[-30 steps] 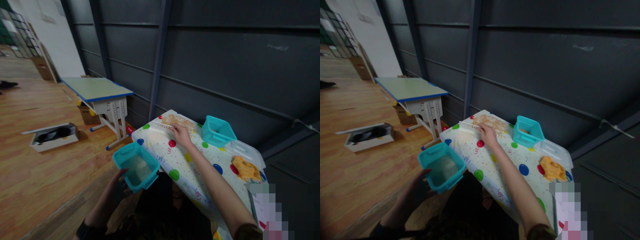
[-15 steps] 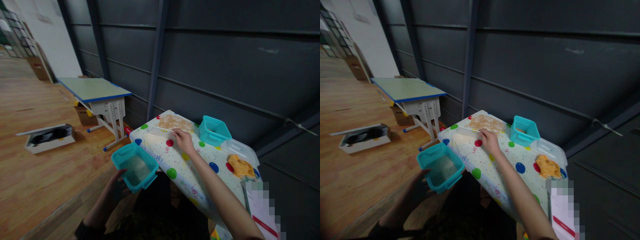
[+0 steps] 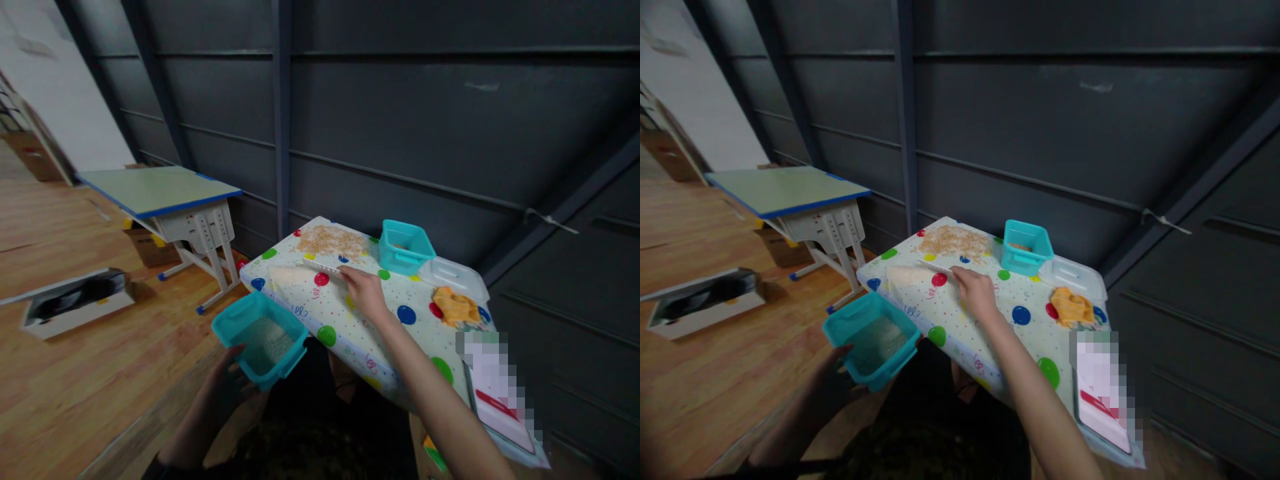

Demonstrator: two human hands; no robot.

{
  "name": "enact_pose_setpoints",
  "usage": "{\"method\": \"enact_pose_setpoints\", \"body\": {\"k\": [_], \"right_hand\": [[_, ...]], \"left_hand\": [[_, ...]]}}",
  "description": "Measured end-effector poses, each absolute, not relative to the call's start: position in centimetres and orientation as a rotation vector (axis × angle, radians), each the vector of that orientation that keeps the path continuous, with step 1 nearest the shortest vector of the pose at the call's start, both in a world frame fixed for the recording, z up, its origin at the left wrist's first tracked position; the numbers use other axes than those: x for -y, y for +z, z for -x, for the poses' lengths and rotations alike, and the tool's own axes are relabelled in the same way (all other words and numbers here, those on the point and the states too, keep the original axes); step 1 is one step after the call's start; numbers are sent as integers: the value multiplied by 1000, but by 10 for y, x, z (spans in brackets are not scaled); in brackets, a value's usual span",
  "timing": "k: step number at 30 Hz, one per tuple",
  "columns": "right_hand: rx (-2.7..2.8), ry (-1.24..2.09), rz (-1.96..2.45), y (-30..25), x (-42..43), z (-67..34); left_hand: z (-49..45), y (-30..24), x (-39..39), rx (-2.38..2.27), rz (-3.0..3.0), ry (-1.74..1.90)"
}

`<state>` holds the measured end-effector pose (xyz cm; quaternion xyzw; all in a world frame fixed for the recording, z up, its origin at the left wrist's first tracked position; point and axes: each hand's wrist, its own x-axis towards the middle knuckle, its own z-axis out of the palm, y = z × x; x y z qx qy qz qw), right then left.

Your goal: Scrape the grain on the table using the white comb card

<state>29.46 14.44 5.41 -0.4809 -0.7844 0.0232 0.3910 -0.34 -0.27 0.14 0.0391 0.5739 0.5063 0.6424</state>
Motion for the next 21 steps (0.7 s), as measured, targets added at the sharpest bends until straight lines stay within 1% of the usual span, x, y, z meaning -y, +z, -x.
{"method": "enact_pose_setpoints", "body": {"k": [6, 11, 15, 21], "right_hand": [[2014, 35, 1150, 45, -120, -299], [1972, -157, 1268, 42, -115, -303], [2080, -260, 1338, 45, -113, -302], [2221, -308, 1317, 45, -94, -294]], "left_hand": [[-2, 4, 5, -1353, -121, 1113], [-9, -5, 6, -1353, -128, 1114], [-13, -8, 3, -1328, -95, 1077], [-19, 6, 2, -1345, -85, 1034]]}}
